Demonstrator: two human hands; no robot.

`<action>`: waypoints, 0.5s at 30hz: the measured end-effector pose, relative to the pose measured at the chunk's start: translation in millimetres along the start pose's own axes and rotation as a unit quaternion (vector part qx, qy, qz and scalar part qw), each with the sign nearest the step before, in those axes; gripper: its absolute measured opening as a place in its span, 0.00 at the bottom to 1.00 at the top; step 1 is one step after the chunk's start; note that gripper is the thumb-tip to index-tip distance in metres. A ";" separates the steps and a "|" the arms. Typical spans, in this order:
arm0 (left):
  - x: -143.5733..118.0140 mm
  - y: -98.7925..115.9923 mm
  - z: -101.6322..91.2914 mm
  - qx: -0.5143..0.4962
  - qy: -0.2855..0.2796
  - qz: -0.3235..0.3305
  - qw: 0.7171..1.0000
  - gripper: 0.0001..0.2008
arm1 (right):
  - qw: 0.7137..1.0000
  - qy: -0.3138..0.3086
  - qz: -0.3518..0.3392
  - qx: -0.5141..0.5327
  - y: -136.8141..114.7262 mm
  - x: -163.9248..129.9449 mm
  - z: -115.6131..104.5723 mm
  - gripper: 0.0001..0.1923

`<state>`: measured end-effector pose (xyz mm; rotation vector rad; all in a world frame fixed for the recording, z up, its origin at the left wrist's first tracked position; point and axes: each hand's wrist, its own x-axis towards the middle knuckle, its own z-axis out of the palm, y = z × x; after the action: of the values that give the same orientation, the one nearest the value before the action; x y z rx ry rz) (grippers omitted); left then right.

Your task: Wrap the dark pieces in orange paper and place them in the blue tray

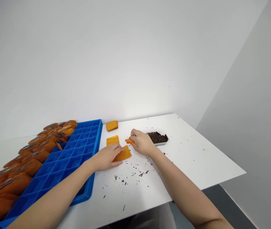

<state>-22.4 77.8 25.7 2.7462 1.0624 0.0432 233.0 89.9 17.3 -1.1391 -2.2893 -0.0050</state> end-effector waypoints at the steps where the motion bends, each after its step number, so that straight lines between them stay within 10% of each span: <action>1: 1.0 0.8 2.0 0.010 -0.001 0.005 1.000 0.23 | 1.000 0.000 0.004 0.002 -1.1 -0.2 -0.5 0.23; 15: -9.3 -3.5 -16.1 -0.046 0.232 0.041 0.971 0.17 | 0.987 -0.032 -0.007 0.154 -4.1 -2.5 -2.4 0.23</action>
<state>-33.2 76.9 41.3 2.7573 1.0114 0.7606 232.3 84.9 19.0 -0.9729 -2.2549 0.3729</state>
